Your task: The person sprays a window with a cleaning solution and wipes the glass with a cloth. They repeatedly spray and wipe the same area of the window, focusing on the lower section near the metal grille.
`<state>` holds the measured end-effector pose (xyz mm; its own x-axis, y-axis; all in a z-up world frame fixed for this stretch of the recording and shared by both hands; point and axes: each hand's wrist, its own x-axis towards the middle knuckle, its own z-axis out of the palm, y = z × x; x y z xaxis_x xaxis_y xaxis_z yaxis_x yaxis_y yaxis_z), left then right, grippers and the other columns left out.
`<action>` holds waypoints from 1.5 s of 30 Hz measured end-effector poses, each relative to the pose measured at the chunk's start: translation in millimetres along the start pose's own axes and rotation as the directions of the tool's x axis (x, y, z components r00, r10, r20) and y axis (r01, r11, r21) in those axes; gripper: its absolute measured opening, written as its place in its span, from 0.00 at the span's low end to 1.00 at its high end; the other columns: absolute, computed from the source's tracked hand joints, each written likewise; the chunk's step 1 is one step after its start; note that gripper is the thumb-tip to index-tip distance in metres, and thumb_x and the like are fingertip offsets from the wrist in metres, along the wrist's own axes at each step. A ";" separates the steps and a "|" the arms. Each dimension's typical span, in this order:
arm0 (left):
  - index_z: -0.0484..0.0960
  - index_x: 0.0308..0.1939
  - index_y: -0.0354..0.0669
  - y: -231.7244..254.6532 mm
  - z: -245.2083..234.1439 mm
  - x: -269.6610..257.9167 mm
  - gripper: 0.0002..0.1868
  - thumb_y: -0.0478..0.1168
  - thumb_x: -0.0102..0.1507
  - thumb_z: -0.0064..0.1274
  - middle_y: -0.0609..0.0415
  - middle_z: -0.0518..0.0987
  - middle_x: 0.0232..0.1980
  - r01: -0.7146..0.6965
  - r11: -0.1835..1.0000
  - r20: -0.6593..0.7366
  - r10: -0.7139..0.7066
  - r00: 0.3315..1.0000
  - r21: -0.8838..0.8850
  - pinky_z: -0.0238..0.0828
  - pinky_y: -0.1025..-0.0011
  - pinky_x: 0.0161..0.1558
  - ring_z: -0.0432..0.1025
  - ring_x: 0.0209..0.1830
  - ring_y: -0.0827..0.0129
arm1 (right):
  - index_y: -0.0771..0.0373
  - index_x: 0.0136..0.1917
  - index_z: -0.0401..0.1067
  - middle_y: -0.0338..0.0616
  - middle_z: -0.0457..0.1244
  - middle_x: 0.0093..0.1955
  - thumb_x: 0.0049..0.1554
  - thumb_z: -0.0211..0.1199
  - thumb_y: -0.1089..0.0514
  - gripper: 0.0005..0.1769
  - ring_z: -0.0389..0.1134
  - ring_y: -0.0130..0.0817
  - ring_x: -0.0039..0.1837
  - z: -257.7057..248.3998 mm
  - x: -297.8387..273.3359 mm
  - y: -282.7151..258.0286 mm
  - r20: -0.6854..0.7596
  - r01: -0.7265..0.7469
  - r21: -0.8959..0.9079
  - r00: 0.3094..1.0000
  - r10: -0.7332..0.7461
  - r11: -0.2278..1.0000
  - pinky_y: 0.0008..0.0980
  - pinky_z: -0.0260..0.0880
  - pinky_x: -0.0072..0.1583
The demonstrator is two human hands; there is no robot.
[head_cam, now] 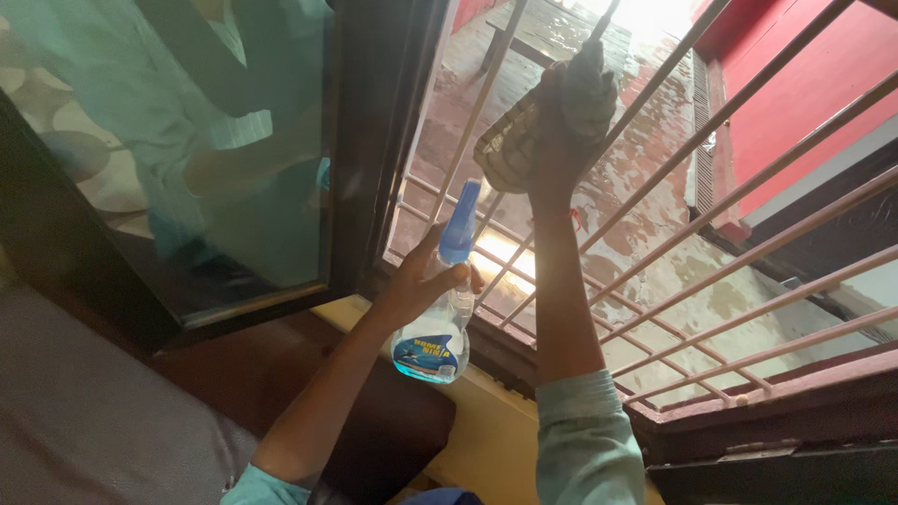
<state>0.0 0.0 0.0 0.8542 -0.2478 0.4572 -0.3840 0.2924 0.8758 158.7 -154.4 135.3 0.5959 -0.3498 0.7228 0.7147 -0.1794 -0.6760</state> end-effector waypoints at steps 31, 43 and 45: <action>0.57 0.76 0.45 26.9 -12.1 2.5 0.36 0.48 0.68 0.54 0.48 0.84 0.45 -0.020 1.000 0.012 0.021 1.000 -0.021 0.81 0.60 0.51 0.82 0.47 0.62 | 0.69 0.74 0.58 0.51 0.60 0.69 0.61 0.71 0.48 0.38 0.63 0.39 0.70 -1.0 -26.1 101.8 0.013 0.173 -0.419 0.983 -0.185 0.891 0.38 0.64 0.71; 0.58 0.77 0.43 14.2 -15.5 -3.6 0.36 0.48 0.70 0.56 0.48 0.82 0.48 -0.103 0.994 -0.025 0.104 0.994 0.035 0.75 0.62 0.58 0.78 0.51 0.66 | 0.60 0.71 0.69 0.44 0.65 0.64 0.61 0.70 0.60 0.26 0.70 0.38 0.66 -27.1 -137.7 133.2 0.142 0.093 -0.168 0.987 -0.069 0.981 0.37 0.69 0.72; 0.57 0.77 0.44 16.7 -12.8 -5.2 0.37 0.47 0.69 0.56 0.48 0.83 0.44 -0.080 0.995 0.012 0.081 0.997 -0.064 0.78 0.62 0.56 0.79 0.48 0.66 | 0.62 0.69 0.71 0.46 0.68 0.61 0.62 0.71 0.59 0.24 0.72 0.37 0.62 -24.1 -133.6 124.0 0.117 0.022 -0.098 0.993 -0.010 0.995 0.35 0.71 0.67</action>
<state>-6.4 18.0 10.3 0.8159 -0.2348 0.5284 -0.4277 0.3701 0.8247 158.9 -152.1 -48.5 0.6275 -0.2377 0.7414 0.6883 -0.2757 -0.6710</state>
